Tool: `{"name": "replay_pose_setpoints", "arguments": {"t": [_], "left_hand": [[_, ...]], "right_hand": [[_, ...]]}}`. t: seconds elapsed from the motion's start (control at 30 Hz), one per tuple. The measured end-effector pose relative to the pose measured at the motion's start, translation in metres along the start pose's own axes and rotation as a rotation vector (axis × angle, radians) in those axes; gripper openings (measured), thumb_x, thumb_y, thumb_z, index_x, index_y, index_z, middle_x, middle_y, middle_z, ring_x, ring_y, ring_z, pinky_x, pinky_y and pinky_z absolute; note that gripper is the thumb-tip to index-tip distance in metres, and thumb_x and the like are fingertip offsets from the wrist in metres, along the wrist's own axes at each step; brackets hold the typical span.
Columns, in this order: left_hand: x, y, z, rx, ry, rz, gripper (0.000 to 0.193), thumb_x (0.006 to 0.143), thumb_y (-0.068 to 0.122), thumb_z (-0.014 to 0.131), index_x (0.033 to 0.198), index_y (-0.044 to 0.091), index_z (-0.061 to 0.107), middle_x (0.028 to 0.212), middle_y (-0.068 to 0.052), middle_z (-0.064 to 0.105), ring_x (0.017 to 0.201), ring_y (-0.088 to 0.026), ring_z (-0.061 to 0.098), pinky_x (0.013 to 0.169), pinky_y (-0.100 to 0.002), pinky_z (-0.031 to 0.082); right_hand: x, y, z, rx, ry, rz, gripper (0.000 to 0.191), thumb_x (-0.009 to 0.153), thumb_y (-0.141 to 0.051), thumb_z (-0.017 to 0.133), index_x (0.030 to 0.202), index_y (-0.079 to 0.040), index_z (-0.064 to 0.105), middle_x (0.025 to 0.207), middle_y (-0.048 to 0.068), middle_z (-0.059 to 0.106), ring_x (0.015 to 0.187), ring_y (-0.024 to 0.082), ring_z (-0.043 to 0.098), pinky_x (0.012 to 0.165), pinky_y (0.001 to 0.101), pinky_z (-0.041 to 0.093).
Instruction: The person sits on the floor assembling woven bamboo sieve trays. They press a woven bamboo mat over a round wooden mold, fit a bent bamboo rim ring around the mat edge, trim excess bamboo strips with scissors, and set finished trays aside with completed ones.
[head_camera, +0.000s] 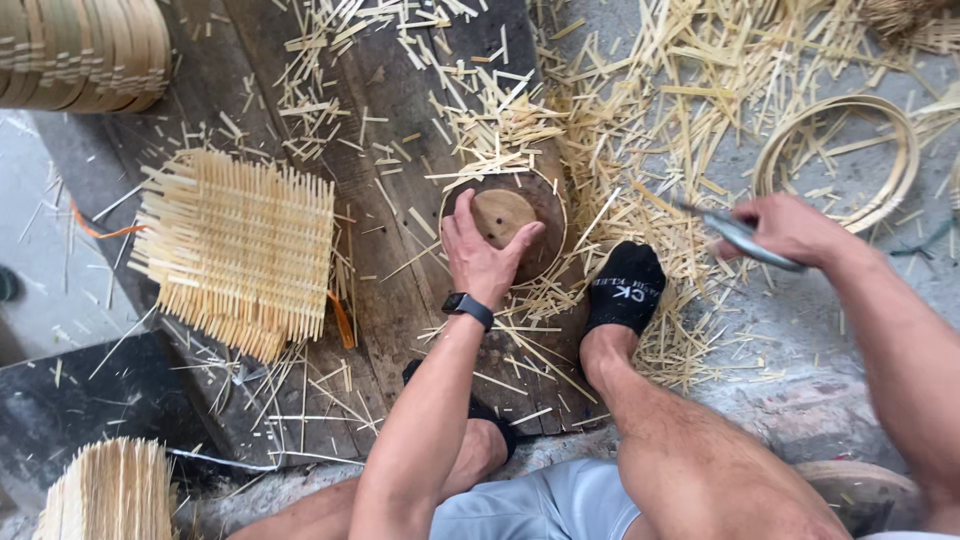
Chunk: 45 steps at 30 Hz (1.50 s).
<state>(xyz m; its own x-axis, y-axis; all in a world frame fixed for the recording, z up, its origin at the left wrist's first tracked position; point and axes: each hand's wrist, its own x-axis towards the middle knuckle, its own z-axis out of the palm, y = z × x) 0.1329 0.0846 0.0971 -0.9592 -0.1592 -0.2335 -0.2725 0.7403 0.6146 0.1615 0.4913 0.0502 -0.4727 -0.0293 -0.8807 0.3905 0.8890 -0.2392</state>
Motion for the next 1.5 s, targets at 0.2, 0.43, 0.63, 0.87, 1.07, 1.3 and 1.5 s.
{"name": "replay_pose_setpoints", "arguments": {"t": [0.2, 0.43, 0.63, 0.87, 1.07, 1.3, 1.5], "left_hand": [[0.003, -0.004, 0.001, 0.006, -0.054, 0.038, 0.105, 0.068, 0.054, 0.092, 0.147, 0.011, 0.038, 0.129, -0.021, 0.049, 0.126, -0.041, 0.047, 0.109, -0.054, 0.04], [0.065, -0.031, -0.008, 0.132, -0.021, -0.277, 0.105, 0.076, 0.062, 0.083, 0.15, 0.005, 0.036, 0.147, -0.03, 0.04, 0.139, -0.045, 0.036, 0.116, -0.056, 0.026], [0.129, -0.014, 0.009, 0.172, -0.227, -0.336, 0.093, 0.083, 0.057, 0.073, 0.153, 0.001, 0.045, 0.155, -0.028, 0.049, 0.145, -0.037, 0.049, 0.124, -0.043, 0.04], [0.178, 0.084, 0.043, -0.896, -0.467, -0.337, 0.096, 0.085, 0.045, 0.077, 0.153, -0.002, 0.029, 0.146, -0.029, 0.049, 0.127, -0.037, 0.056, 0.106, -0.057, 0.046], [0.177, 0.025, -0.007, 0.073, -0.241, -0.069, 0.029, 0.097, 0.033, 0.064, 0.106, 0.011, 0.08, 0.094, -0.009, 0.081, 0.084, -0.018, 0.075, 0.08, -0.035, 0.061], [0.118, -0.047, 0.012, -0.092, -0.27, -0.149, 0.032, 0.089, 0.039, 0.074, 0.102, 0.011, 0.081, 0.089, -0.013, 0.079, 0.079, -0.023, 0.075, 0.079, -0.038, 0.058], [0.107, -0.035, 0.058, -0.073, -0.209, -0.083, 0.028, 0.078, 0.04, 0.083, 0.098, 0.02, 0.084, 0.1, -0.009, 0.07, 0.096, -0.027, 0.066, 0.089, -0.046, 0.05]], "right_hand": [[0.014, -0.02, -0.008, -0.232, -0.314, -0.136, 0.042, 0.062, -0.053, 0.083, 0.093, -0.026, 0.091, 0.084, 0.005, 0.08, 0.074, 0.021, 0.073, 0.071, 0.0404, 0.055], [0.083, -0.088, -0.101, 0.531, 0.559, 0.218, 0.05, 0.074, -0.047, 0.09, 0.101, -0.007, 0.075, 0.094, 0.013, 0.075, 0.078, 0.021, 0.068, 0.074, 0.0349, 0.056], [0.07, -0.087, -0.073, 0.355, 0.525, 0.298, 0.067, 0.078, -0.069, 0.087, 0.096, -0.005, 0.072, 0.085, 0.009, 0.069, 0.075, 0.019, 0.062, 0.063, 0.0405, 0.046], [0.064, -0.068, 0.022, 0.467, 0.497, 0.23, 0.061, 0.074, -0.058, 0.09, 0.093, -0.002, 0.073, 0.082, 0.011, 0.07, 0.076, 0.023, 0.068, 0.075, 0.0407, 0.055], [0.054, -0.093, 0.053, 0.139, 0.961, -0.147, 0.059, 0.066, -0.033, 0.093, 0.106, 0.004, 0.07, 0.099, 0.019, 0.065, 0.096, 0.034, 0.065, 0.083, 0.0516, 0.054], [0.05, -0.186, 0.057, 0.726, 0.297, -0.333, 0.036, 0.09, -0.022, 0.079, 0.119, -0.002, 0.069, 0.101, 0.01, 0.073, 0.087, 0.015, 0.068, 0.077, 0.0306, 0.057], [0.061, -0.174, 0.067, 1.002, 0.18, -0.212, 0.017, 0.087, -0.011, 0.078, 0.099, 0.0, 0.072, 0.084, 0.007, 0.073, 0.07, 0.013, 0.068, 0.062, 0.0301, 0.059]]}}
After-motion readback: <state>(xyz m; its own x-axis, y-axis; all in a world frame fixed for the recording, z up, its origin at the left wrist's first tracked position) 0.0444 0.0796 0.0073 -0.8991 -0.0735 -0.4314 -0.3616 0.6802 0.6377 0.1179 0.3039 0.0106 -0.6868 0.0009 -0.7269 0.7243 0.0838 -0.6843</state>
